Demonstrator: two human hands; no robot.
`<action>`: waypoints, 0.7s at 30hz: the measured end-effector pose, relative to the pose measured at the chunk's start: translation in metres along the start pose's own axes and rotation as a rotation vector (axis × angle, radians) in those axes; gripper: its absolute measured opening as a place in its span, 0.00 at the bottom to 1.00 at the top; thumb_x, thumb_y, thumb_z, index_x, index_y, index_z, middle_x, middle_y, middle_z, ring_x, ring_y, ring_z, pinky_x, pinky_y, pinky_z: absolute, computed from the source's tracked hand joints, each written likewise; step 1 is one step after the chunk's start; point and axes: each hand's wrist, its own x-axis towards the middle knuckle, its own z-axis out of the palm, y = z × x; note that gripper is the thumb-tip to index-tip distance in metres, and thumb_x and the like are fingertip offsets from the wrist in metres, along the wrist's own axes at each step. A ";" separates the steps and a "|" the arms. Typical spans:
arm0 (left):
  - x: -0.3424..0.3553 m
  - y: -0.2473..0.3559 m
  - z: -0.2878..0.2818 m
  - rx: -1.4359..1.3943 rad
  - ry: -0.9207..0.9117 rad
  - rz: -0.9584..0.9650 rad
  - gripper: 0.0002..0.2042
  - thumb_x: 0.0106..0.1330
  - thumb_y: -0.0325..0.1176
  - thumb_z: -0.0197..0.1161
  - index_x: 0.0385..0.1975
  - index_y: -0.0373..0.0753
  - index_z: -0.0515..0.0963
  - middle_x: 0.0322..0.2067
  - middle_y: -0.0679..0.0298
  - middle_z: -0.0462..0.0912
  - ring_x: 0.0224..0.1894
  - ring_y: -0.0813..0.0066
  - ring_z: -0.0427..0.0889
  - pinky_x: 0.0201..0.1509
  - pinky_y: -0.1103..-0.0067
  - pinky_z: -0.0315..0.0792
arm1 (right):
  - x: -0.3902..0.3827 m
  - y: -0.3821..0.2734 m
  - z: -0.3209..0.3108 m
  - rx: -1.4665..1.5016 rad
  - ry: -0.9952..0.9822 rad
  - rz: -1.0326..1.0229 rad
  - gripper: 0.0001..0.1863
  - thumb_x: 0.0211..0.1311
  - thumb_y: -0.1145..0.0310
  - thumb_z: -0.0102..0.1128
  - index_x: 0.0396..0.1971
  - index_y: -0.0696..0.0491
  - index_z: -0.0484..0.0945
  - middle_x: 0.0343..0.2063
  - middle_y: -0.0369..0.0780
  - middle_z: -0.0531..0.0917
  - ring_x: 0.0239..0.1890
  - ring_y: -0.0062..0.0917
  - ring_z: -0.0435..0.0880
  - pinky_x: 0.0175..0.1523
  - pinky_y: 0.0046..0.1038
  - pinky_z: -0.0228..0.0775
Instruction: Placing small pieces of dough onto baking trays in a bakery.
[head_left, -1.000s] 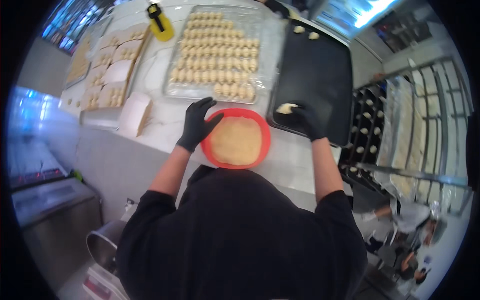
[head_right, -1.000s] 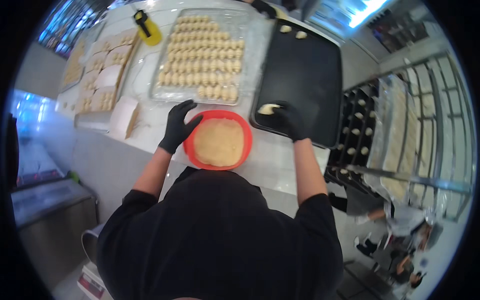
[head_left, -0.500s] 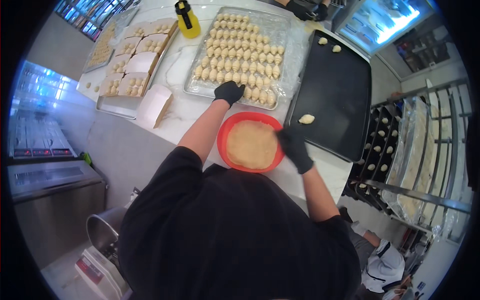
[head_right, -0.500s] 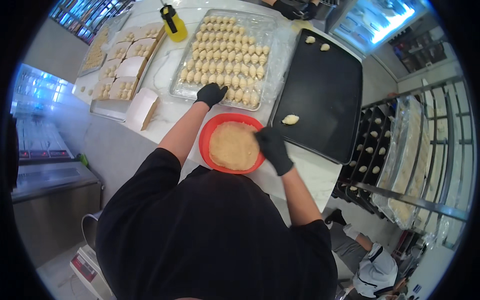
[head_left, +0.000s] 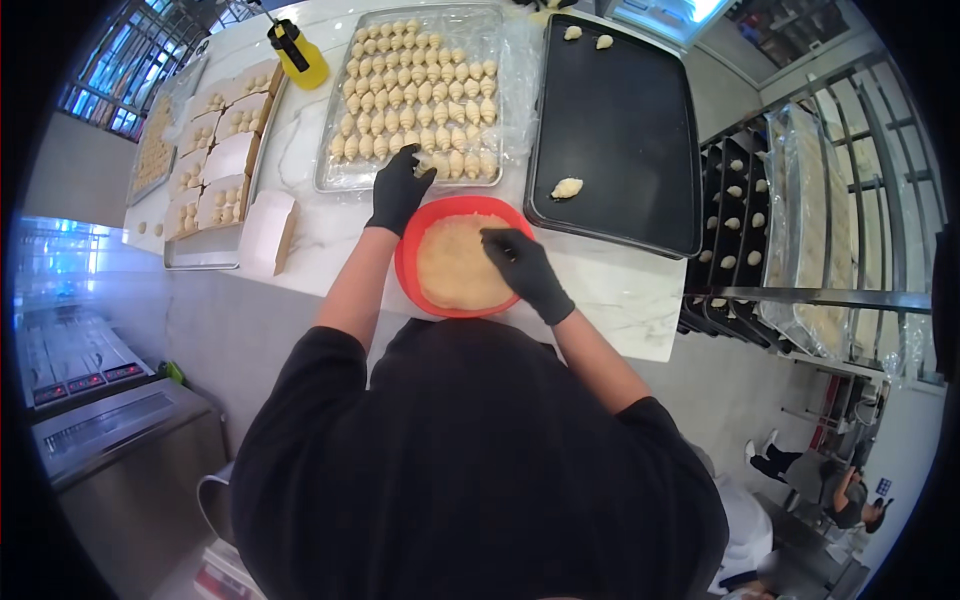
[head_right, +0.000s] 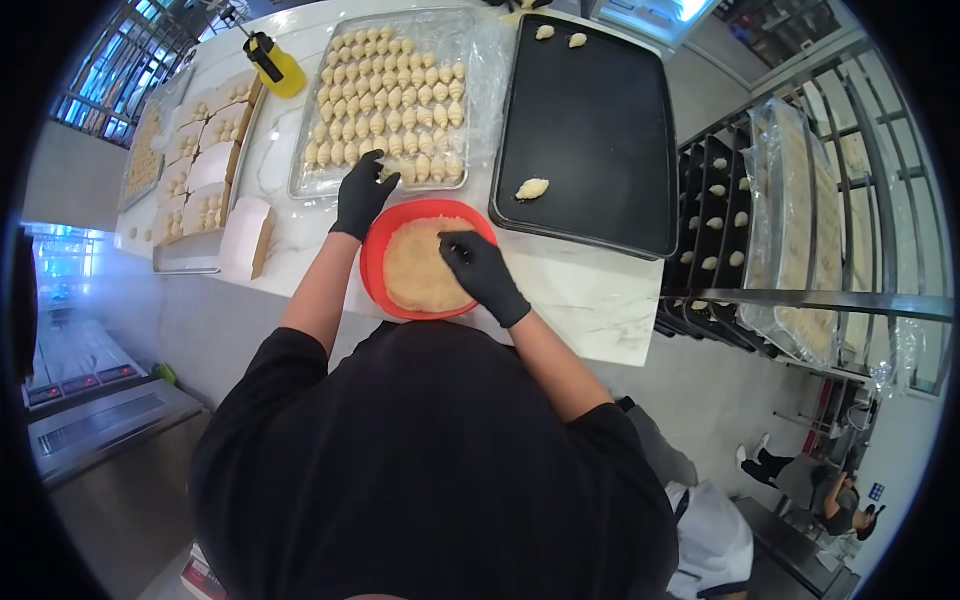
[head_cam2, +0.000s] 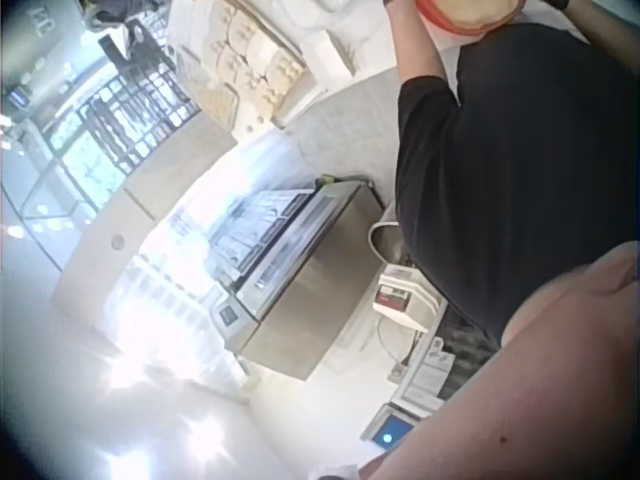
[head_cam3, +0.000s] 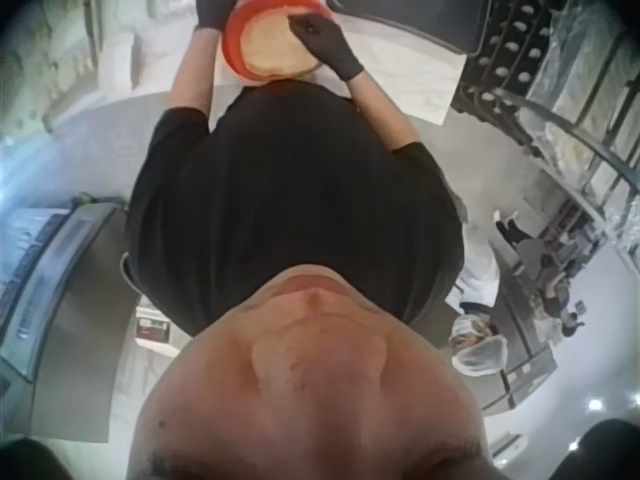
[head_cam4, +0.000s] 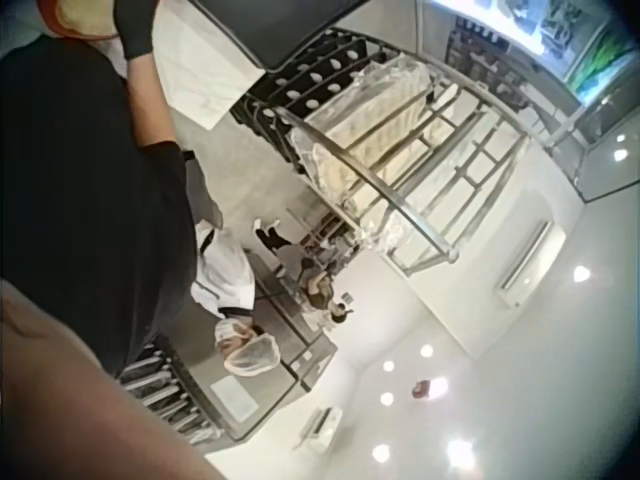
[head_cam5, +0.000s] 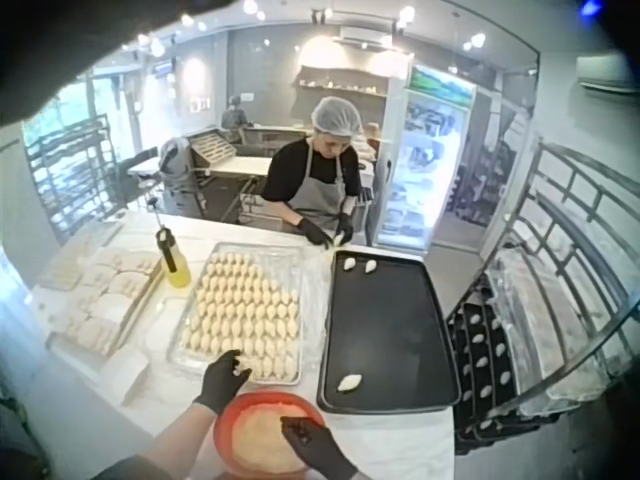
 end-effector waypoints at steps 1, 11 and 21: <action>-0.003 -0.001 -0.003 0.003 0.042 0.060 0.21 0.58 0.36 0.74 0.49 0.32 0.81 0.35 0.54 0.86 0.35 0.60 0.85 0.43 0.72 0.79 | 0.007 -0.008 0.000 0.097 0.036 0.092 0.13 0.67 0.69 0.64 0.47 0.59 0.85 0.44 0.38 0.89 0.38 0.21 0.84 0.45 0.21 0.75; -0.032 0.050 -0.054 -0.708 -0.293 -0.080 0.21 0.65 0.33 0.71 0.56 0.34 0.80 0.42 0.60 0.86 0.41 0.68 0.85 0.47 0.76 0.77 | 0.056 -0.038 0.004 0.631 -0.012 0.282 0.19 0.71 0.66 0.61 0.58 0.60 0.80 0.46 0.42 0.86 0.45 0.27 0.85 0.51 0.25 0.77; -0.074 0.023 -0.043 -0.514 -0.032 0.037 0.19 0.65 0.34 0.70 0.55 0.38 0.81 0.51 0.61 0.85 0.51 0.64 0.84 0.56 0.73 0.76 | 0.030 0.002 0.025 0.273 -0.250 0.250 0.19 0.68 0.65 0.63 0.56 0.55 0.82 0.47 0.42 0.87 0.44 0.30 0.86 0.49 0.29 0.77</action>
